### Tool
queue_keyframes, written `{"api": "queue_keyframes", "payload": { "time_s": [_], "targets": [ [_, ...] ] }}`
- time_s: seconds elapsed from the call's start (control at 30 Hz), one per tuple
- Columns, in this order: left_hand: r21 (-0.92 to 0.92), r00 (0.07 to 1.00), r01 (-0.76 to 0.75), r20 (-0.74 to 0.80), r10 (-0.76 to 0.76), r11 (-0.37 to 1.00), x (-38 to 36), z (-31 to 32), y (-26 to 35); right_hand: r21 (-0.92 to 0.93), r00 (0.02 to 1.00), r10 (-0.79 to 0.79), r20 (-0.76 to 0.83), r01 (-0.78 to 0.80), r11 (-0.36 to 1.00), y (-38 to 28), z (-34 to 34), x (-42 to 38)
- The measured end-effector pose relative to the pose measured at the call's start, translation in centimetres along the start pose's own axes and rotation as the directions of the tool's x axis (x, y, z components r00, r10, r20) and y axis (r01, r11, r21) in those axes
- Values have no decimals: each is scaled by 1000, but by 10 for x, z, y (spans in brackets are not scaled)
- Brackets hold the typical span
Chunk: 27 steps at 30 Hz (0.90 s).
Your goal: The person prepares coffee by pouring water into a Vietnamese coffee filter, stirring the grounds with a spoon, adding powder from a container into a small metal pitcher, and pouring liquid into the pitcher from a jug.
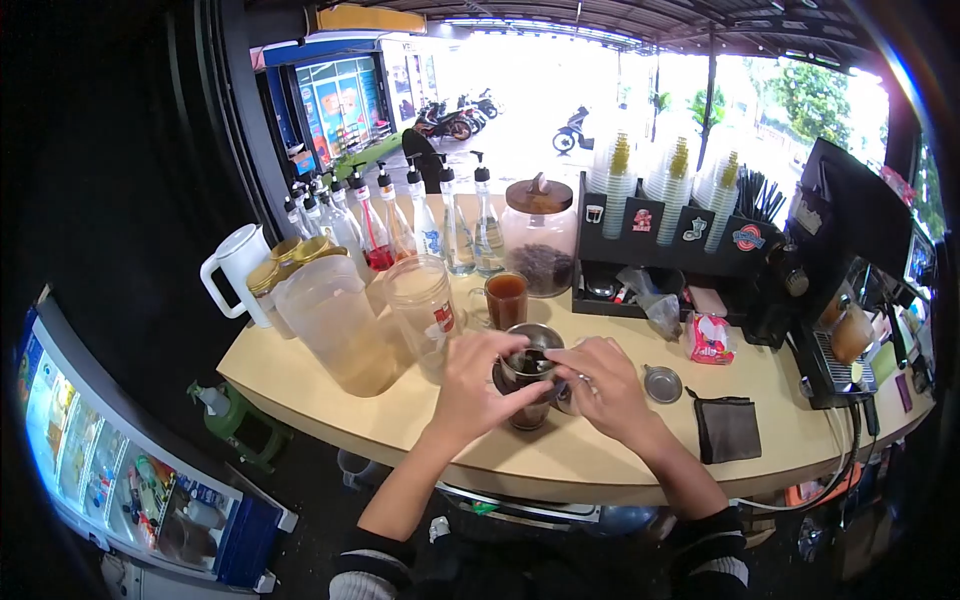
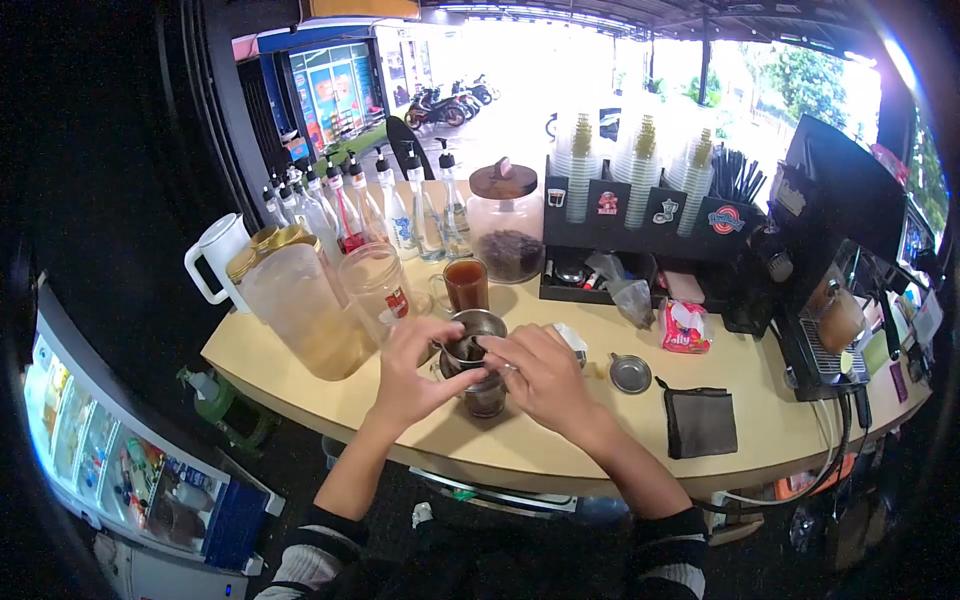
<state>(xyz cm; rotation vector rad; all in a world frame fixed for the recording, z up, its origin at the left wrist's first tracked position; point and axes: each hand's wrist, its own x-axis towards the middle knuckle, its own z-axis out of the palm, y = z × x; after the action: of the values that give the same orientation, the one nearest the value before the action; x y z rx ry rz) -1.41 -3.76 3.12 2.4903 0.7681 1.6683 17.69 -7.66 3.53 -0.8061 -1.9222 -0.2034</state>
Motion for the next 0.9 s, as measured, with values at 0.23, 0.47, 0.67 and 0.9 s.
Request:
{"api": "queue_keyframes", "payload": {
  "time_s": [0.23,0.47,0.67,0.9],
  "targets": [
    [-231,908,381,279,-314,896,-4,10,-33,6,999,-43,32,43,999,6,4,4],
    [-226,876,426,346,-336,876,-6,13,-37,-15,997,6,78,-4,1000,3,-5,12],
    [-236,869,440,355,-344,867,-4,10,-33,-70,986,-46,159,58,996,6,-9,16],
    [-251,908,383,279,-313,889,-12,17,-38,34,973,-106,204,102,994,1,-9,14]
  ]
}}
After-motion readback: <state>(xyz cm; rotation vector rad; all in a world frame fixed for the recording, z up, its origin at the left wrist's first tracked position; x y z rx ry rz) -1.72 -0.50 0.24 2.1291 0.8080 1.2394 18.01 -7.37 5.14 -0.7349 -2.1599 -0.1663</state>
